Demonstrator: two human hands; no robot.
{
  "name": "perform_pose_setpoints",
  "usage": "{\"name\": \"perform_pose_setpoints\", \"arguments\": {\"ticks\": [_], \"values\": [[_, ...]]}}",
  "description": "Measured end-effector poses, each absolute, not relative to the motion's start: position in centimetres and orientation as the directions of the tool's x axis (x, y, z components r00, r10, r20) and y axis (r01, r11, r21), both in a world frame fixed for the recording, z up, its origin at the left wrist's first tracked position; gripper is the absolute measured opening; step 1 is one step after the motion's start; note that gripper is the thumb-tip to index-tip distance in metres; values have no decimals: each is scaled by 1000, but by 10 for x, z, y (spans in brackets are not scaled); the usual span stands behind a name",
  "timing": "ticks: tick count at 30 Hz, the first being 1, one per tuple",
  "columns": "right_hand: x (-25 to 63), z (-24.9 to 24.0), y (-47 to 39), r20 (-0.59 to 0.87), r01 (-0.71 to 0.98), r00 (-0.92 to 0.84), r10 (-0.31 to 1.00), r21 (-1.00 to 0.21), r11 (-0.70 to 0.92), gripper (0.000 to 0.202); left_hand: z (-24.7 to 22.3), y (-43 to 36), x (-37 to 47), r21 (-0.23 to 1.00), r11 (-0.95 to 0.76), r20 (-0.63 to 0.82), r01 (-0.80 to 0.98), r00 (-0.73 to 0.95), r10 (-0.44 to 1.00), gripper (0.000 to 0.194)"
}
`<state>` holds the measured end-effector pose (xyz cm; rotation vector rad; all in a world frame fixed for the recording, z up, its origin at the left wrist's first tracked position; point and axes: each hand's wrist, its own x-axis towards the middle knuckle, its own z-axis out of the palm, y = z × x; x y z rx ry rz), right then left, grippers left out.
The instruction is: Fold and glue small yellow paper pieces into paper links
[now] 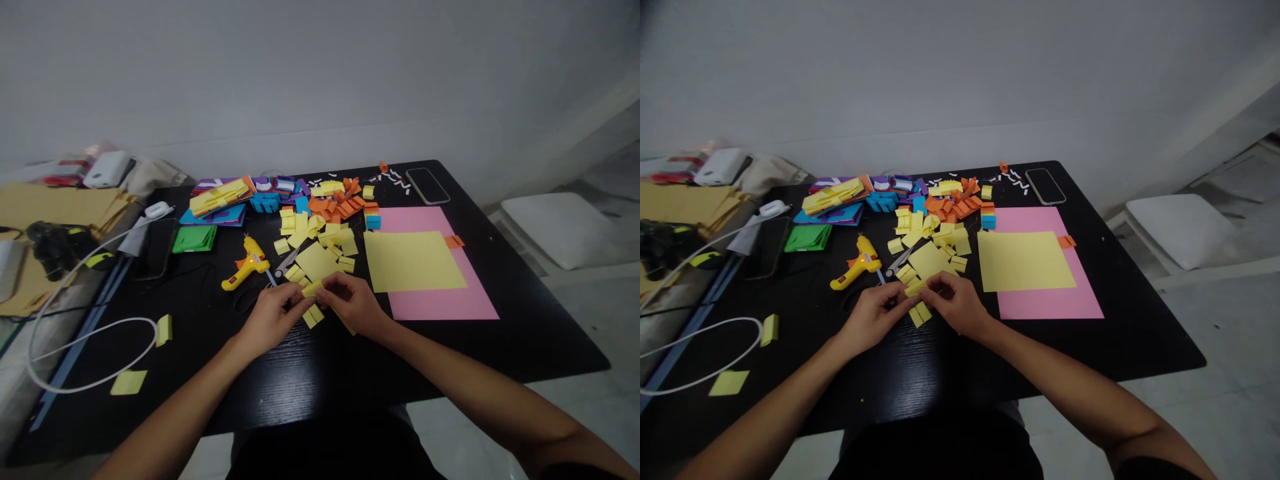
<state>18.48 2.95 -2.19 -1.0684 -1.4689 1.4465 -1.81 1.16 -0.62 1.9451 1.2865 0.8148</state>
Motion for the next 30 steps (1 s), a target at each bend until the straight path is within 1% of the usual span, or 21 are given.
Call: {"name": "perform_pose_setpoints", "arguments": {"ticks": [5, 10, 13, 19, 26, 30], "values": [[186, -23, 31, -42, 38, -361, 932, -999, -30, 29, -6, 11, -17, 792, -298, 145, 533, 309, 940, 32], [187, -27, 32, -26, 55, -376, 926, -998, -6, 27, -3, 13, -17, 787, -306, 153, 535, 312, 938, 32], [186, -26, 31, -27, 49, -370, 929, -999, -9, 28, -5, 13, -18, 791, -306, 151, 530, 315, 937, 33], [185, -19, 31, -25, -29, -371, 928, -999, -38, 28, -6, 11, -16, 811, -305, 157, 500, 317, 935, 32], [184, -22, 30, -37, -33, -327, 944, -998, -50, 27, -4, 12, -16, 810, -269, 120, 521, 302, 946, 32], [183, -24, 30, -36, -31, -326, 945, -998, -49, 29, -7, 12, -17, 802, -284, 137, 526, 301, 944, 33]]}}
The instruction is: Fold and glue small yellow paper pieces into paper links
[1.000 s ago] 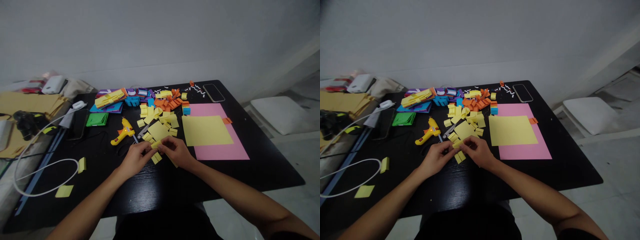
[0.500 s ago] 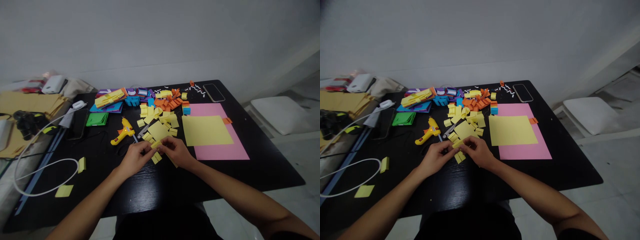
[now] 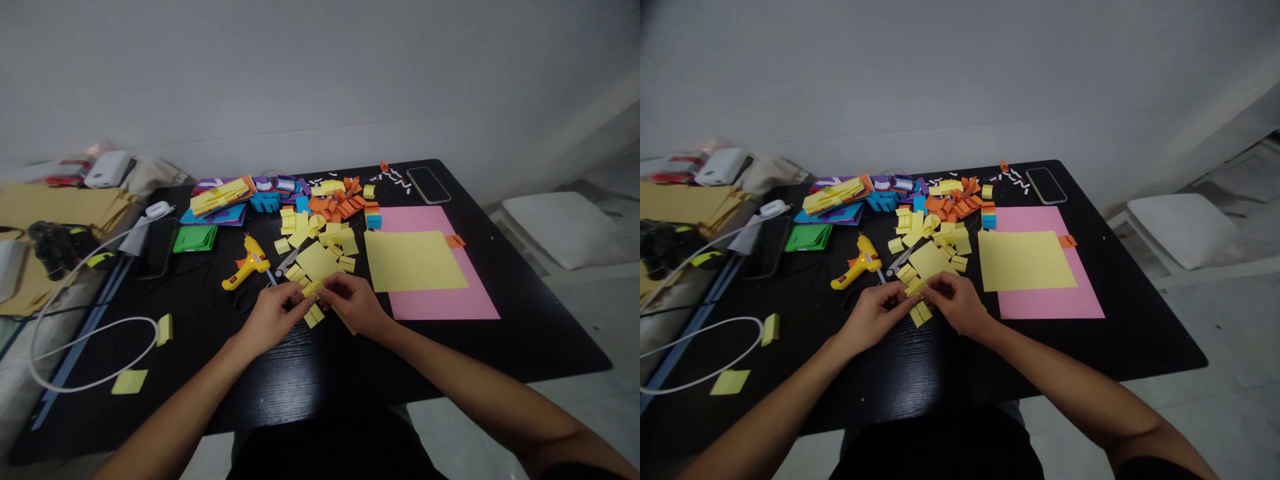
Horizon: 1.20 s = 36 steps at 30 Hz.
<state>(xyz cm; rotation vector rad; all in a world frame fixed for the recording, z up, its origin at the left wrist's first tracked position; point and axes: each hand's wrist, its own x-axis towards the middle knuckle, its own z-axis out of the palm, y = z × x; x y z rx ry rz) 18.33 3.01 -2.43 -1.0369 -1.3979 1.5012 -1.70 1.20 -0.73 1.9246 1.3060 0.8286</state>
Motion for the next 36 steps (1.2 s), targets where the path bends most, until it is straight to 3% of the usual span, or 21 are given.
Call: {"name": "perform_pose_setpoints", "arguments": {"ticks": [10, 17, 27, 33, 36], "values": [[186, -21, 31, -18, -19, -343, 939, -999, -26, 26, 0, 12, -15, 825, -230, 113, 517, 248, 962, 26], [180, -23, 27, -8, -163, -258, 966, -985, -52, 29, -3, 10, -14, 808, -284, 177, 517, 246, 953, 24], [182, -24, 24, 93, 8, -258, 962, -995, 98, 9, -4, 10, -12, 793, -311, 185, 523, 280, 942, 29], [183, -23, 25, 52, -32, -248, 967, -998, 45, 24, -4, 9, -12, 809, -325, 190, 490, 305, 933, 32], [184, -24, 28, 19, 28, -277, 961, -999, 28, 20, -5, 8, -12, 801, -342, 202, 491, 317, 927, 30]]}}
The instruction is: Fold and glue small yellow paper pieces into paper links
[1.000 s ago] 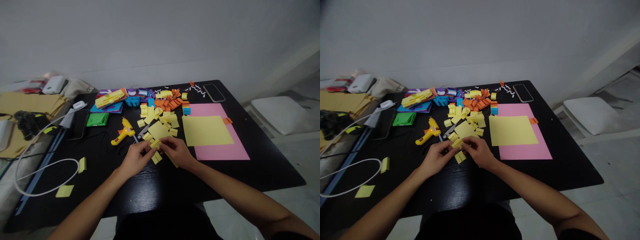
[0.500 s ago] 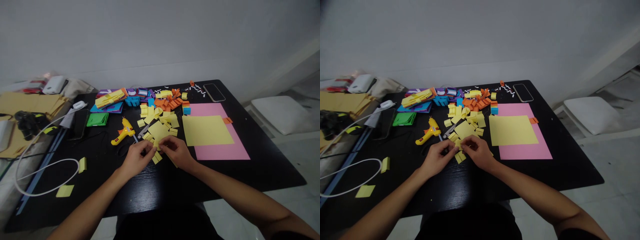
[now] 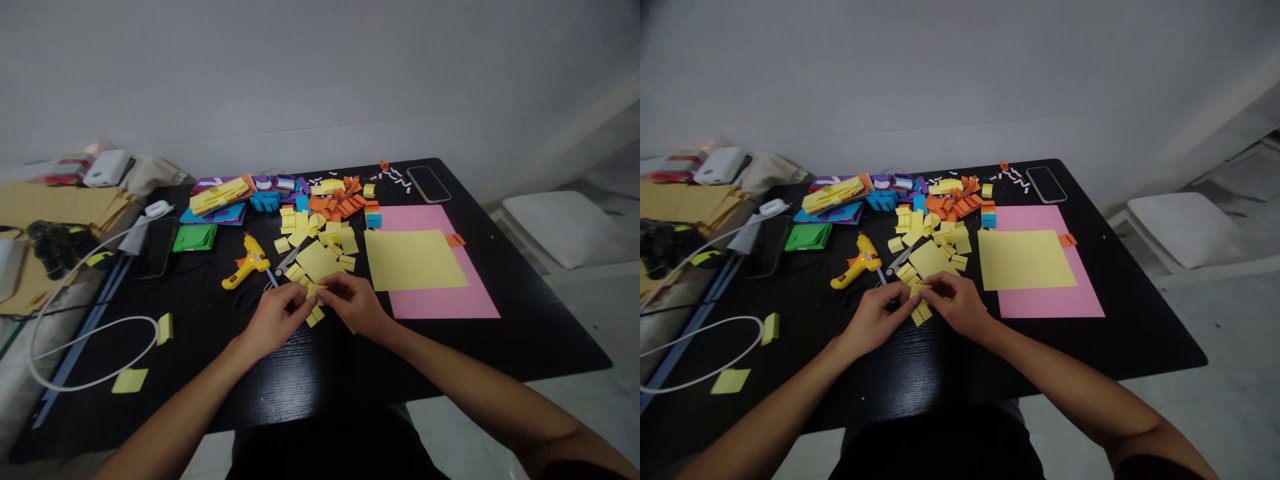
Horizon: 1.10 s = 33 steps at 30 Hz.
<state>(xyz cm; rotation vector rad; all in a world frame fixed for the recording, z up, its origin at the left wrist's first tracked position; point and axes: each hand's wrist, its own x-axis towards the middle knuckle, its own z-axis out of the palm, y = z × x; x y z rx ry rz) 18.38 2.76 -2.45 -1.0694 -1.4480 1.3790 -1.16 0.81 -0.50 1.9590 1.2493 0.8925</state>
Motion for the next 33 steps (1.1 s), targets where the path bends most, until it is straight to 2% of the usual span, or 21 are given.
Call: {"name": "perform_pose_setpoints", "arguments": {"ticks": [8, 14, 19, 22, 27, 30, 33], "values": [[184, -15, 26, 0, 61, -317, 948, -998, 21, 19, -6, 8, -10, 745, -457, 313, 486, 351, 883, 27], [184, -16, 25, 5, 47, -315, 949, -999, 21, 22, -8, 9, -12, 725, -479, 314, 494, 382, 869, 25], [181, -23, 27, -18, -50, -260, 965, -998, -32, 23, -10, 11, -11, 699, -472, 344, 538, 325, 881, 26], [181, -25, 26, 31, -45, -245, 969, -999, 20, 20, -9, 10, -10, 691, -460, 355, 558, 292, 888, 25], [183, -26, 27, 105, 44, -239, 965, -992, 118, 6, -5, 9, -9, 672, -495, 364, 551, 336, 869, 13], [184, -26, 29, 96, 26, -224, 970, -994, 105, 8, -5, 9, -10, 661, -522, 378, 540, 362, 852, 5], [184, -25, 29, 69, 5, -229, 971, -997, 72, 14, -6, 9, -11, 644, -550, 408, 533, 369, 835, 6]]}}
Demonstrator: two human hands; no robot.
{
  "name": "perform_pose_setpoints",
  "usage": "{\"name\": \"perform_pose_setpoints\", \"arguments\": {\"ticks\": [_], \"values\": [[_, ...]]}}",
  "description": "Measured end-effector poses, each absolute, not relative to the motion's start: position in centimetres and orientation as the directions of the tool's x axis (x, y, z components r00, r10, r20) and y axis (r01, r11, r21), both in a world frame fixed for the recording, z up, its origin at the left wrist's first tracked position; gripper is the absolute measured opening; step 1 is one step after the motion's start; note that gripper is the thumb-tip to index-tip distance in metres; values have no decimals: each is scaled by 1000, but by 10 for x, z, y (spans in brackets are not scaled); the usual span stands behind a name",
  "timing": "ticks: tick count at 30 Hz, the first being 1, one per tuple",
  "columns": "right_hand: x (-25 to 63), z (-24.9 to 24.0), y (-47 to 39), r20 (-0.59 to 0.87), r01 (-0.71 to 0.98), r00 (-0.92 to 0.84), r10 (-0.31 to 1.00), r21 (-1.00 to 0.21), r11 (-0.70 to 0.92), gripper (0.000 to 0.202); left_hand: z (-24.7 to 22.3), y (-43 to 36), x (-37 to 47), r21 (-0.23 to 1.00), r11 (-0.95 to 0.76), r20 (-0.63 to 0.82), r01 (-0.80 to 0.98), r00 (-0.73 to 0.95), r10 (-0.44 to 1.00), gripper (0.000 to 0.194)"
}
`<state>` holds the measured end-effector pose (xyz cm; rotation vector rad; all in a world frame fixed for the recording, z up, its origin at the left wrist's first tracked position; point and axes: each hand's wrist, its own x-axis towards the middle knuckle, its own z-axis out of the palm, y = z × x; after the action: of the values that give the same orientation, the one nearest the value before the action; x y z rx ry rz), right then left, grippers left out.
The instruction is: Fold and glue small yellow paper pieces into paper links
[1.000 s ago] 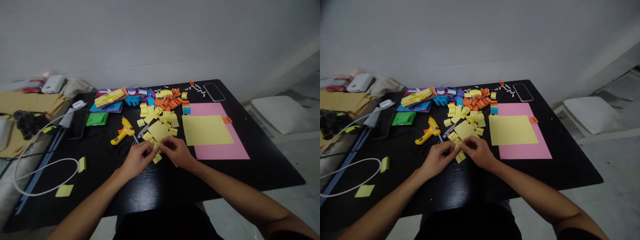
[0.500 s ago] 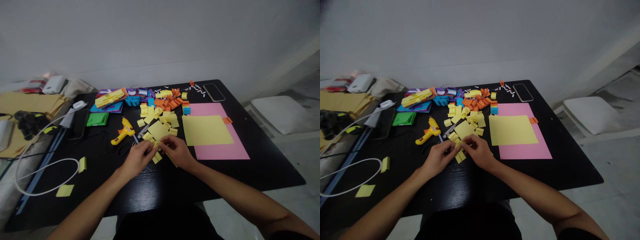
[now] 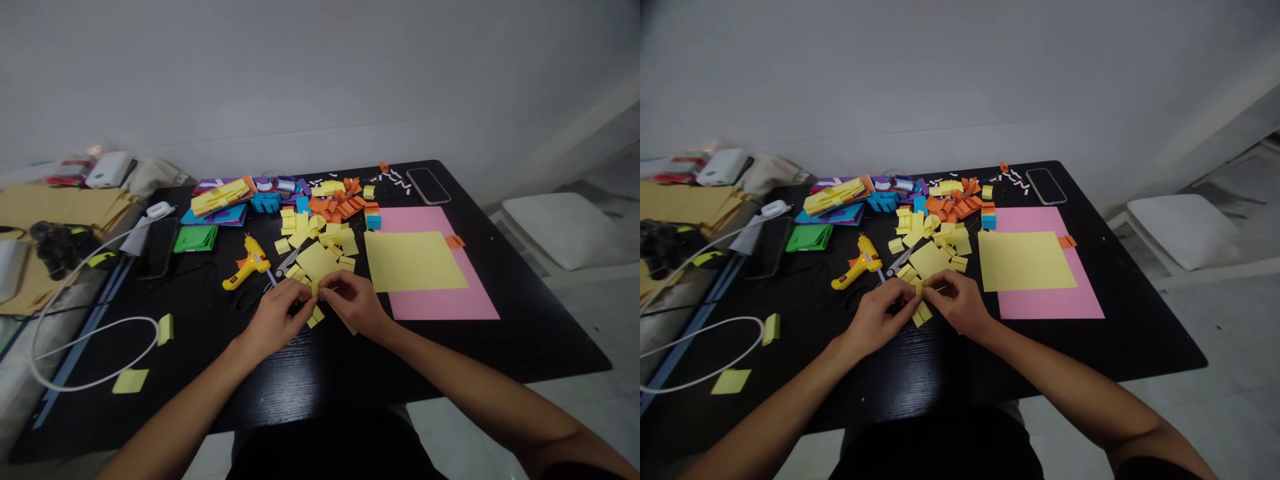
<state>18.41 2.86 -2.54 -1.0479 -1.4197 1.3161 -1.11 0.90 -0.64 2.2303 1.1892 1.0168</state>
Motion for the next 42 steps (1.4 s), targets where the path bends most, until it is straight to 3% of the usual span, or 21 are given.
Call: {"name": "perform_pose_setpoints", "arguments": {"ticks": [4, 8, 11, 14, 16, 19, 24, 30, 35, 42], "values": [[183, -25, 27, 2, -10, -226, 974, -1000, 0, 28, -5, 8, -12, 625, -595, 419, 504, 426, 802, 4], [184, -24, 31, -28, -32, -208, 978, -999, -36, 31, 0, 16, -24, 567, -617, 423, 545, 450, 786, 14], [186, -22, 36, -66, -70, -200, 978, -994, -81, 32, 3, 31, -45, 435, -358, 442, 826, 151, 884, 14], [187, -18, 39, -102, -117, -200, 974, -985, -127, 31, 1, 46, -69, 236, 14, 350, 972, -98, 931, 33], [188, -16, 39, -114, -139, -203, 973, -980, -144, 29, -3, 52, -80, 161, 118, 255, 980, -157, 954, 41], [187, -15, 39, -121, -166, -205, 971, -974, -156, 27, -9, 55, -87, 125, 132, 156, 983, -151, 976, 40], [187, -19, 41, -144, -166, -179, 973, -971, -174, 29, -5, 52, -85, 280, 30, 241, 959, -100, 965, 34], [188, -26, 46, -133, -194, -93, 987, -970, -149, 33, 13, 35, -65, 512, -400, 470, 760, 141, 871, 13], [189, -29, 47, -103, -183, -39, 994, -977, -109, 33, 13, 26, -54, 526, -579, 421, 623, 401, 814, 13], [189, -25, 45, -94, -153, -43, 995, -983, -99, 33, 14, 28, -52, 461, -658, 424, 595, 504, 752, 13]]}}
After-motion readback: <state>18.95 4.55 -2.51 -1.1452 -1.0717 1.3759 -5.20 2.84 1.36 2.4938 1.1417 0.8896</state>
